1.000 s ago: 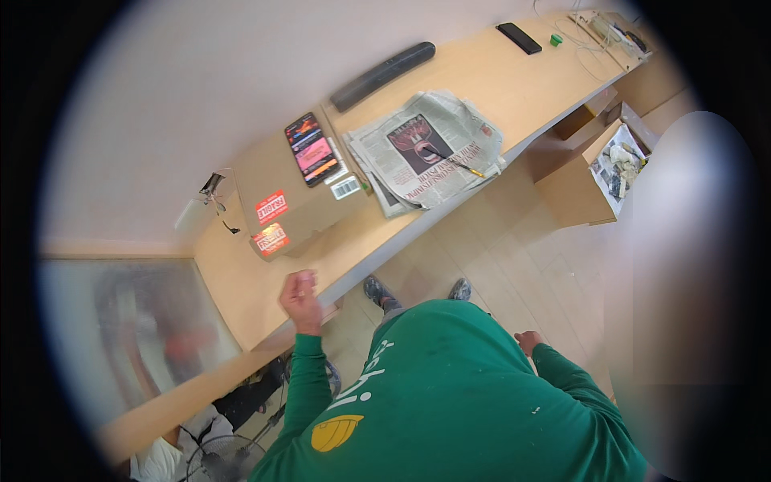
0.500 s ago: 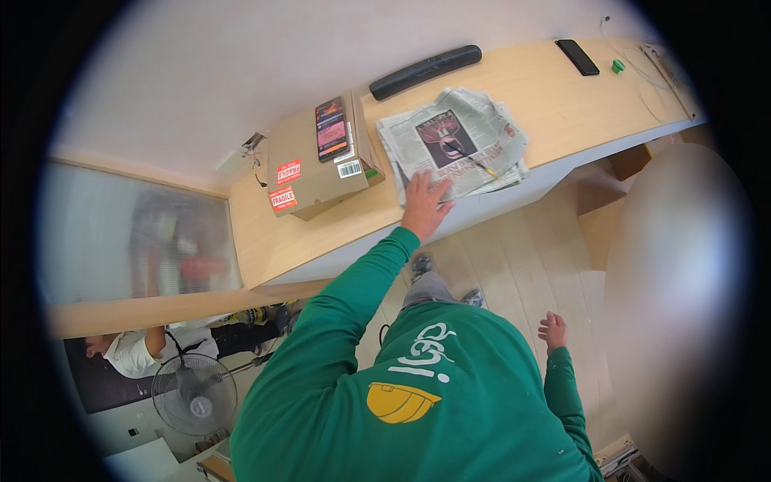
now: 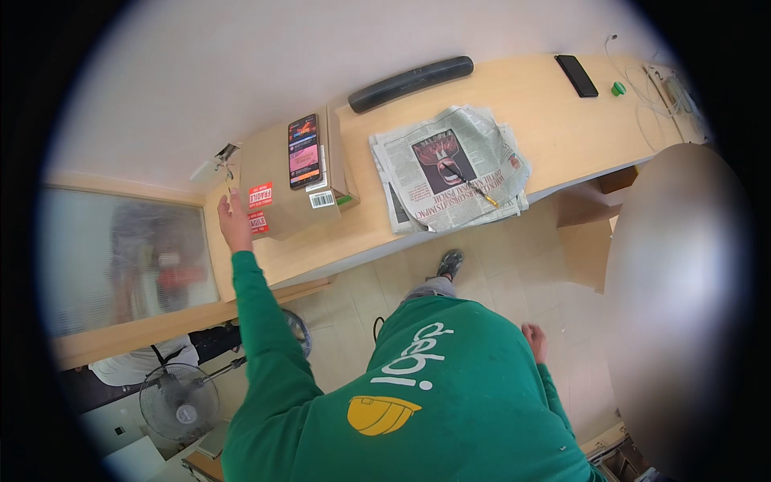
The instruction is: The person installs a white light fixture onto a ceiling bracket, aligning and securing it with both hands. They then move to a table, open a small container, and use a putty knife to scrape and mix a dark substance on a black palette.
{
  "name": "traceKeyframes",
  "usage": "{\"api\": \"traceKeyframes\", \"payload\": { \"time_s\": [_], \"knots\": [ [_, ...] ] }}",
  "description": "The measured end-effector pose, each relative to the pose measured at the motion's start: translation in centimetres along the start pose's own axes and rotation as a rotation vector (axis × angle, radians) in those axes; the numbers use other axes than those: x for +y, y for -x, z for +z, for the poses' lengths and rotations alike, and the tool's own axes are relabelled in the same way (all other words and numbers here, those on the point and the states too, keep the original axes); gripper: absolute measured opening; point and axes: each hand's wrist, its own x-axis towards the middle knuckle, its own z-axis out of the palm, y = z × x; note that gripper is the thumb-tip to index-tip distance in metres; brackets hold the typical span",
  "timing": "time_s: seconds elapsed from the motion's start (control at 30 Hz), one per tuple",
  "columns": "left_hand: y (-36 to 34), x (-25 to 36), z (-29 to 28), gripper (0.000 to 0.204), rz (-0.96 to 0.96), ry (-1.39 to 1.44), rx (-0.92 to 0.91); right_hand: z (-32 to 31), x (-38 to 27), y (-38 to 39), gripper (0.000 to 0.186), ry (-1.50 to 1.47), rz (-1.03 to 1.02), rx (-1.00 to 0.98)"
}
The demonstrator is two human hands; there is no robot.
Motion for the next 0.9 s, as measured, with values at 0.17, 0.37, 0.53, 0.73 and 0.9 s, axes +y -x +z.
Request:
{"api": "traceKeyframes", "payload": {
  "time_s": [0.17,0.37,0.53,0.73,0.9],
  "knots": [
    [-0.5,-1.3,1.6,0.064,-0.340,0.126,-0.423,1.8,-25.9,-6.3,0.047,-0.386,-0.438,-0.407],
    [2.4,-1.8,-0.5,0.056,-0.259,0.136,-0.393,13.2,-49.5,-7.5,0.101,-0.154,-1.029,-0.862],
    [3.2,-3.9,-0.7,0.055,-0.361,0.473,-0.484,23.3,-51.1,-10.1,0.094,-0.110,-0.801,-0.707],
    [6.1,-2.7,-2.2,0.053,-0.483,0.467,-0.488,22.4,-50.3,-9.8,0.086,-0.029,-0.820,-0.641],
    [9.2,0.6,-0.2,0.057,-0.480,0.423,-0.447,23.6,-49.1,-11.2,0.083,-0.197,-0.805,-0.510]
  ]
}}
